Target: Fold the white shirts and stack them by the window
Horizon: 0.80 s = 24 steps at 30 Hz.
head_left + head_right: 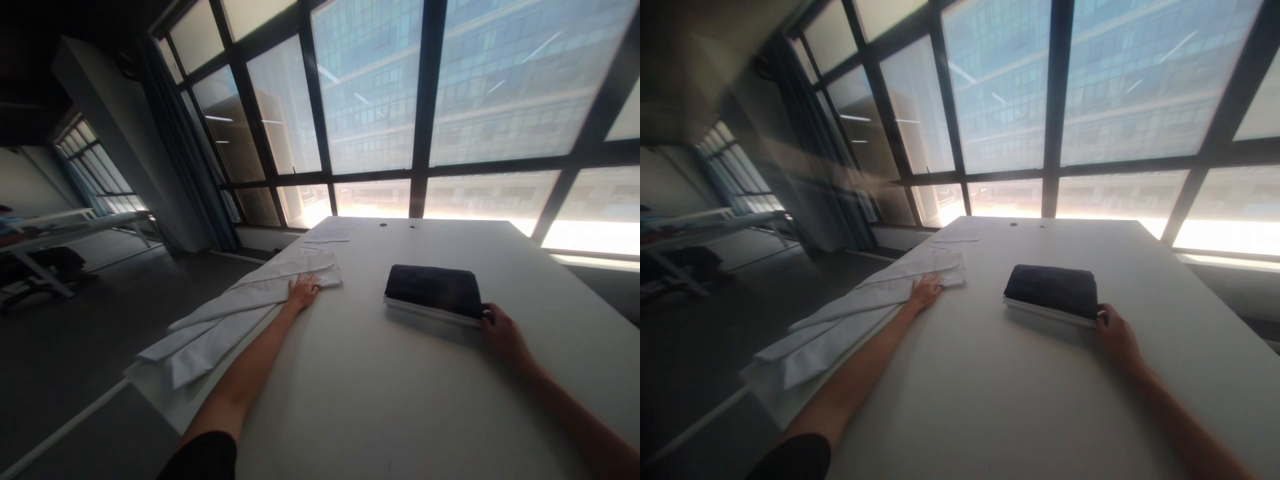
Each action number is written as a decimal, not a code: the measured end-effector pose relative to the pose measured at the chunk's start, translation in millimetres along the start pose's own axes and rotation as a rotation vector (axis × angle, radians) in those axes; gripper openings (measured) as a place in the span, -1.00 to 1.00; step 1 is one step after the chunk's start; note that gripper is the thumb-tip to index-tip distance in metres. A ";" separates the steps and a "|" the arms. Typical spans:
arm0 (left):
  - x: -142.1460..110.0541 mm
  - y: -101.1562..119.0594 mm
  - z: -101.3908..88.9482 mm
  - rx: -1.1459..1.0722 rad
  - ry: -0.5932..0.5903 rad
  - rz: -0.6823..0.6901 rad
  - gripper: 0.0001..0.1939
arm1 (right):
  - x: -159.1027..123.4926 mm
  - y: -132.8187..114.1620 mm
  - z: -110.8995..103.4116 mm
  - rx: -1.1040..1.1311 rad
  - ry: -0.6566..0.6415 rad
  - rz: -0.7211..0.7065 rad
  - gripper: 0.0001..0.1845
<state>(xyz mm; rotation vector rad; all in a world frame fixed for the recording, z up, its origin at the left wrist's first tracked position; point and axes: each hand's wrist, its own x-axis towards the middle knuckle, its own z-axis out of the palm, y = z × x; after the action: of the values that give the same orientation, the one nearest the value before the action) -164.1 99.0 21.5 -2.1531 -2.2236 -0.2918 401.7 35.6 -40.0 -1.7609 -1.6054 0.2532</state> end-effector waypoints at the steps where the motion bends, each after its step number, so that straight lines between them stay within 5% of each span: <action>1: -2.3 10.8 1.7 -0.004 0.045 0.013 -0.44 | -0.1 -1.9 -0.2 0.006 -0.001 0.000 -0.62; 6: -20.4 101.8 4.1 -0.154 0.228 0.397 -0.33 | -0.4 -12.1 -2.2 0.029 0.030 -0.009 -0.67; 11: -20.4 205.8 -5.3 -0.285 0.150 0.801 -0.31 | -1.6 -16.5 -4.6 0.064 0.029 -0.011 -0.69; 14: -5.7 241.3 -5.3 -0.248 0.039 0.871 -0.52 | -1.1 -15.9 -5.1 0.076 0.026 -0.018 -0.70; 17: 13.3 254.7 -6.5 -0.263 0.011 0.745 -0.68 | -0.1 -13.8 -4.5 0.085 0.029 -0.034 -0.69; 20: 35.6 250.9 -20.9 -0.419 0.114 0.546 -0.67 | 0.3 -11.4 -3.2 0.085 0.019 -0.040 -0.67; 24: 67.8 205.0 -60.8 -0.784 0.363 0.267 -0.64 | 0.0 -8.5 -1.2 0.071 -0.011 -0.034 -0.69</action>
<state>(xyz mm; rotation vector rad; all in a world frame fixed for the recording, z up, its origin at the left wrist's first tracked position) 30.4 161.2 114.5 -2.3844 -1.7431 -1.6064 395.8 34.8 -33.9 -1.6797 -1.6135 0.3009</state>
